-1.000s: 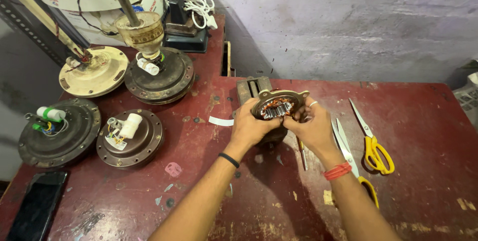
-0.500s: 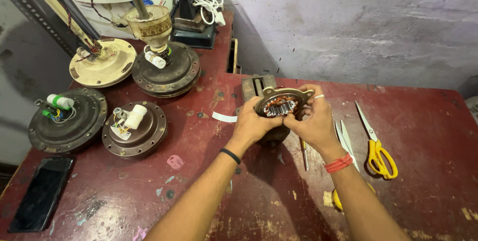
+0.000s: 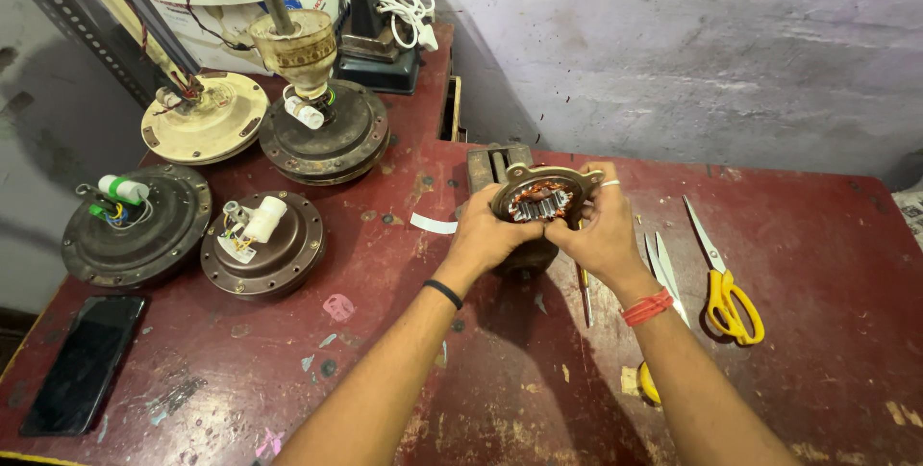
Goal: The person works on a ceiling fan motor stator, using a screwdriver to adjust and secure copper windings within the laminated core. The hands repeatedly press and align the coils while holding the stator steady on a workbench.
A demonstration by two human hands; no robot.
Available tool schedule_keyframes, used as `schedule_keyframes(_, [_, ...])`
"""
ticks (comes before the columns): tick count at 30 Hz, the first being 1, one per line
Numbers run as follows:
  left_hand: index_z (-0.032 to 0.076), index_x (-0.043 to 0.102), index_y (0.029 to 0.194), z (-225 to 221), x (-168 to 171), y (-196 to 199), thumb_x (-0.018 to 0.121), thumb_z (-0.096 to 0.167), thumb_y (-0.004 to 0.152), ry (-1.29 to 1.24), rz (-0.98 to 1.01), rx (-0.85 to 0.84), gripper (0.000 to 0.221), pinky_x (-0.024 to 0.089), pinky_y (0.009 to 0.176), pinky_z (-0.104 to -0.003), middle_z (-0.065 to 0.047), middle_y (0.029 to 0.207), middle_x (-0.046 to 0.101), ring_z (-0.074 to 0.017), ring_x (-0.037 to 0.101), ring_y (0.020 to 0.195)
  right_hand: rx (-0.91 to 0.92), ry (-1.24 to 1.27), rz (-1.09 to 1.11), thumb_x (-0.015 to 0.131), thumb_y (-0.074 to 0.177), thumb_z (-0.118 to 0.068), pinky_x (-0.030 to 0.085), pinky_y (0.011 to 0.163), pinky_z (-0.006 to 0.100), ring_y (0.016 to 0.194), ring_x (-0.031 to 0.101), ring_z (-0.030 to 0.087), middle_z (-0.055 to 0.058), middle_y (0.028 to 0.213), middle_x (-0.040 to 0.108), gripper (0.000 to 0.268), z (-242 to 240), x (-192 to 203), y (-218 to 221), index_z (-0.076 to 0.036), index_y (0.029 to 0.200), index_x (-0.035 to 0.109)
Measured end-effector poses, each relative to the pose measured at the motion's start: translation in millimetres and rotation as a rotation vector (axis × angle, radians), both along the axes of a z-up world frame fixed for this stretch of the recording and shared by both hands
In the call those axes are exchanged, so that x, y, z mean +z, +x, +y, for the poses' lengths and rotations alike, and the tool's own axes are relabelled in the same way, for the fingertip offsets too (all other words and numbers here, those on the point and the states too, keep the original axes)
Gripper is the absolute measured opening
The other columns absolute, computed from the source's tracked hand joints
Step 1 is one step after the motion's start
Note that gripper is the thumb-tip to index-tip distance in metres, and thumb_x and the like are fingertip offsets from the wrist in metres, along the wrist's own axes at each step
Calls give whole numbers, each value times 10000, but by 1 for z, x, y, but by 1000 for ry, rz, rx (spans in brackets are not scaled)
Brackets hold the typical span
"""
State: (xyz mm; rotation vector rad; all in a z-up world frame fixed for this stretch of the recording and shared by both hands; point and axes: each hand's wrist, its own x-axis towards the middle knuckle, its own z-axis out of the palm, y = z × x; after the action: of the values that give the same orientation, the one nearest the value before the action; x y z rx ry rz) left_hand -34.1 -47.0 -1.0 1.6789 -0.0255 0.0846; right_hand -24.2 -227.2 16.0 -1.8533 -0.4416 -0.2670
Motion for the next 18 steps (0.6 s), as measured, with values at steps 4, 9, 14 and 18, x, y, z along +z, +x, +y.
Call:
schedule_keyframes(4, [50, 714, 1048, -1, 0, 0, 895, 185, 641, 13, -17, -1, 466, 581, 828, -308, -49, 987, 776, -135, 726, 915, 44, 16, 40, 762, 713, 20, 573, 815, 280, 976, 648, 117, 69, 1079, 638, 616, -8, 3, 2, -61, 1231, 438])
schedule_keyframes(9, [49, 724, 1047, 0, 0, -1, 889, 160, 645, -3, -20, -15, 449, 586, 825, -305, -45, 984, 779, -129, 726, 906, 138, 19, 152, 796, 694, 77, 523, 848, 285, 967, 623, 117, 52, 1116, 670, 772, -17, 17, 0, -89, 1367, 457])
schedule_keyframes(14, [45, 724, 1041, -1, 1, -1, 890, 140, 650, -21, -36, -13, 435, 587, 817, -299, -39, 971, 785, -118, 726, 890, 186, 88, 208, 791, 714, 89, 519, 900, 278, 985, 633, 101, 40, 1090, 688, 756, -19, 19, 4, -94, 1389, 505])
schedule_keyframes(18, [38, 728, 1028, -3, 4, -3, 892, 128, 645, -9, -44, 11, 426, 584, 811, -297, -43, 961, 785, -118, 725, 881, 240, 157, 218, 764, 746, 98, 534, 893, 272, 1019, 640, 97, 22, 1133, 681, 640, -19, 8, 16, -55, 1319, 524])
